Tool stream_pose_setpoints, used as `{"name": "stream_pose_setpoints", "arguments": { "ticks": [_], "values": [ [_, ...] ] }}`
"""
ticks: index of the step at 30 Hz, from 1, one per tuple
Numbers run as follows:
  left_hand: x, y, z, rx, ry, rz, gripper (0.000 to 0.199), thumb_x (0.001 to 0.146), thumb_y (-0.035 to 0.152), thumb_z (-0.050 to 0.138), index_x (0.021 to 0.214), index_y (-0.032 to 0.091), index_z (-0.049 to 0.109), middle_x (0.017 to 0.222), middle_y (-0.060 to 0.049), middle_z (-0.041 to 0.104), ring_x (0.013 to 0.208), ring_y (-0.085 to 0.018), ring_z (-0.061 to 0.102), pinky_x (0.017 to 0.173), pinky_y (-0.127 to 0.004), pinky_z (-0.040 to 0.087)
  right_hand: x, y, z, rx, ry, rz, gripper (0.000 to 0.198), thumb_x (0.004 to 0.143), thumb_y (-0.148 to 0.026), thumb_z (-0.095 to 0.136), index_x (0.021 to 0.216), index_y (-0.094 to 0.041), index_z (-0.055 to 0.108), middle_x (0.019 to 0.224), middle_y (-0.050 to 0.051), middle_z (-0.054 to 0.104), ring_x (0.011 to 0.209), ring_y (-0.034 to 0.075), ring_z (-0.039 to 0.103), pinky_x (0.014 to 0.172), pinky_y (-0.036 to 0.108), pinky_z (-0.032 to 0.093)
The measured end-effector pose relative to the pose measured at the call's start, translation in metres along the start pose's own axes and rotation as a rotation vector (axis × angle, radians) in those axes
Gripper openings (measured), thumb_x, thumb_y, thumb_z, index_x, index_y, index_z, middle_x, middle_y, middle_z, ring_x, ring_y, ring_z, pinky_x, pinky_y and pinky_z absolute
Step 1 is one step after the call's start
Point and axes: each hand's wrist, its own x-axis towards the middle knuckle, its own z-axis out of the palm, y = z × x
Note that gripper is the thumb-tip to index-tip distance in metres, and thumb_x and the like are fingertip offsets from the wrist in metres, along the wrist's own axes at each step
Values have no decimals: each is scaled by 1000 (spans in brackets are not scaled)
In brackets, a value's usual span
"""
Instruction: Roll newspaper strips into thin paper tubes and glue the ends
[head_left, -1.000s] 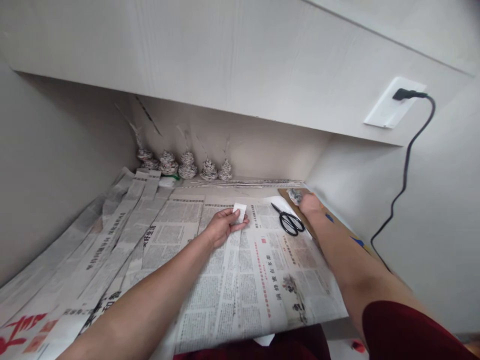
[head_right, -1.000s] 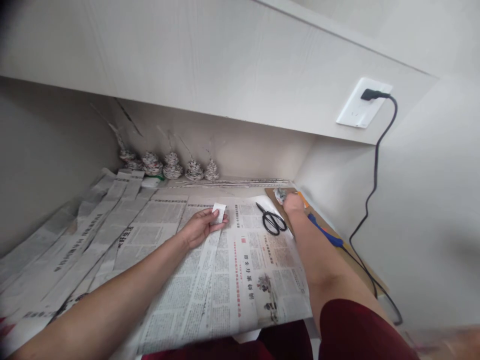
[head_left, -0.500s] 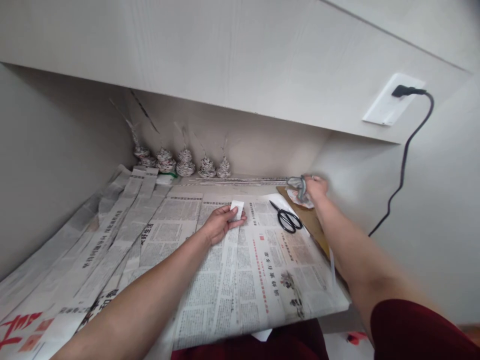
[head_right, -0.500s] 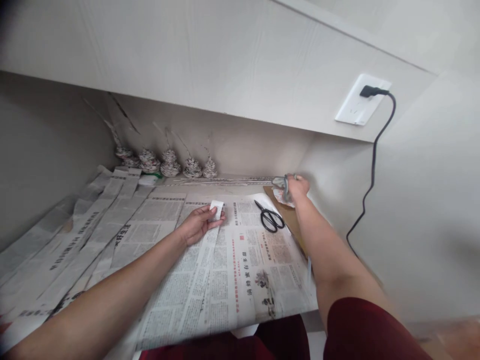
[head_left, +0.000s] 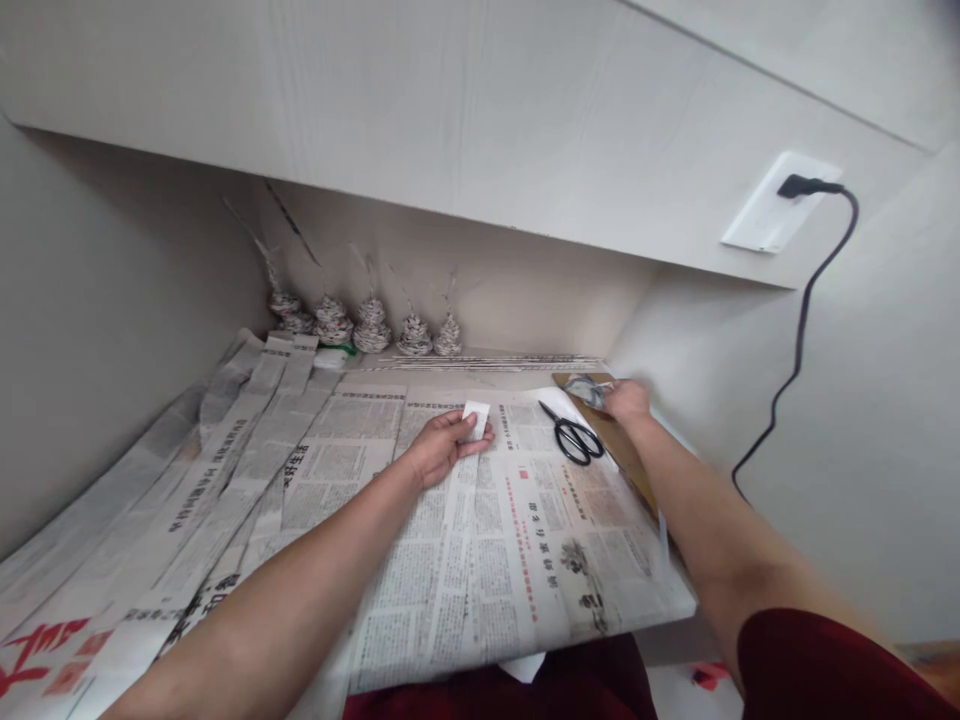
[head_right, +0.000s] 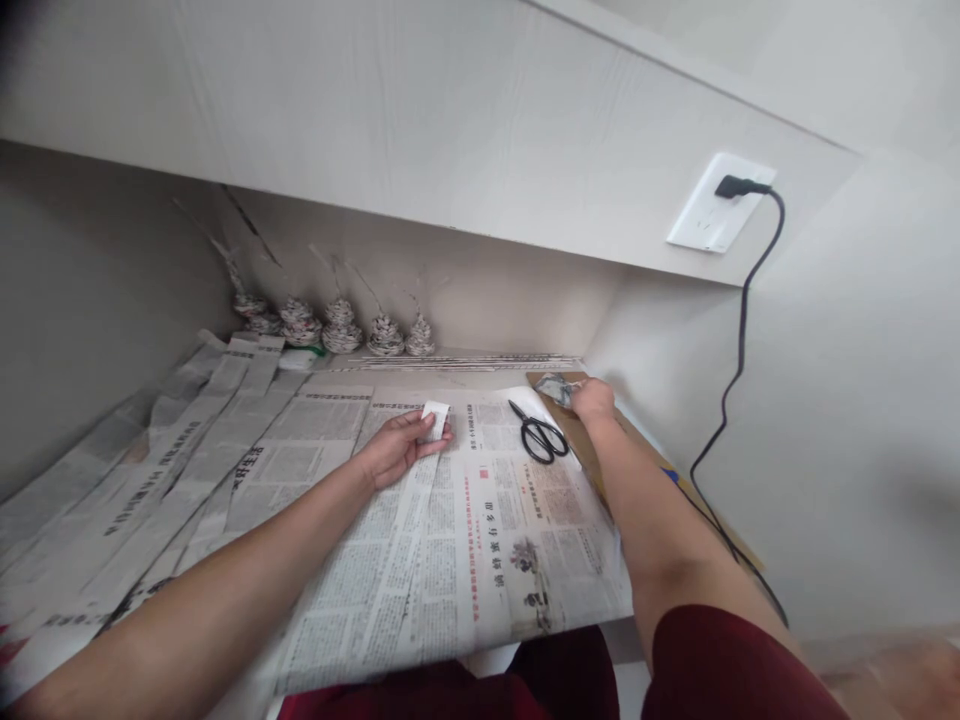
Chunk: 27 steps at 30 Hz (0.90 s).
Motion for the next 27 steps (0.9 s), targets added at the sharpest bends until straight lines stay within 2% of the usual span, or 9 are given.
{"name": "stream_pose_setpoints", "arguments": {
  "ticks": [3,8,11,13,15,19,23,27],
  "values": [
    [2,-2,-2,5,4,5,19,78,25,66,88,9,64,92,-11,67,84,-17,66,87,-34,53,2,-2,-1,-18,-13,81,17,75,-29,63,69,-14,67,75,15,65,82,29,63,70,36,44],
    [3,-2,-2,-2,-4,6,19,78,24,66,90,9,65,91,-11,67,83,-17,66,85,-33,53,4,0,-5,-17,66,187,36,80,-41,56,96,-10,64,92,19,65,90,29,61,74,36,44],
    [1,0,1,-6,9,6,20,78,25,66,91,9,65,90,-10,67,81,-17,66,83,-34,54,-5,-6,-9,-24,119,176,46,75,-46,60,102,-10,60,102,20,62,99,30,57,81,37,43],
    [0,1,3,2,18,-3,21,78,26,66,90,9,64,88,-10,67,79,-16,67,81,-33,55,-16,-18,-11,-40,169,131,52,73,-47,61,108,-10,57,113,21,57,111,33,49,89,39,38],
    [-1,2,3,15,14,-6,22,78,27,66,90,9,64,86,-10,67,77,-16,66,77,-30,56,-28,-33,-9,-53,173,46,47,77,-44,58,112,-13,55,119,20,54,116,32,45,92,38,35],
    [-2,1,2,28,7,2,22,78,27,67,90,9,64,84,-9,66,76,-15,66,72,-28,56,-50,-58,1,-64,14,-92,26,85,-30,46,105,-19,58,101,11,65,96,24,60,80,31,42],
    [-2,1,1,27,15,0,20,78,26,67,89,9,64,83,-9,66,76,-16,66,72,-27,57,-71,-61,11,-136,-84,-113,27,80,-16,48,105,-12,58,88,16,67,86,27,64,73,34,44],
    [-3,2,4,24,23,-12,18,78,23,66,89,9,64,83,-9,66,75,-15,66,71,-26,57,-90,-58,18,-182,-142,-170,32,79,-13,48,110,-12,56,90,17,67,87,27,64,73,33,44]
  ]
}}
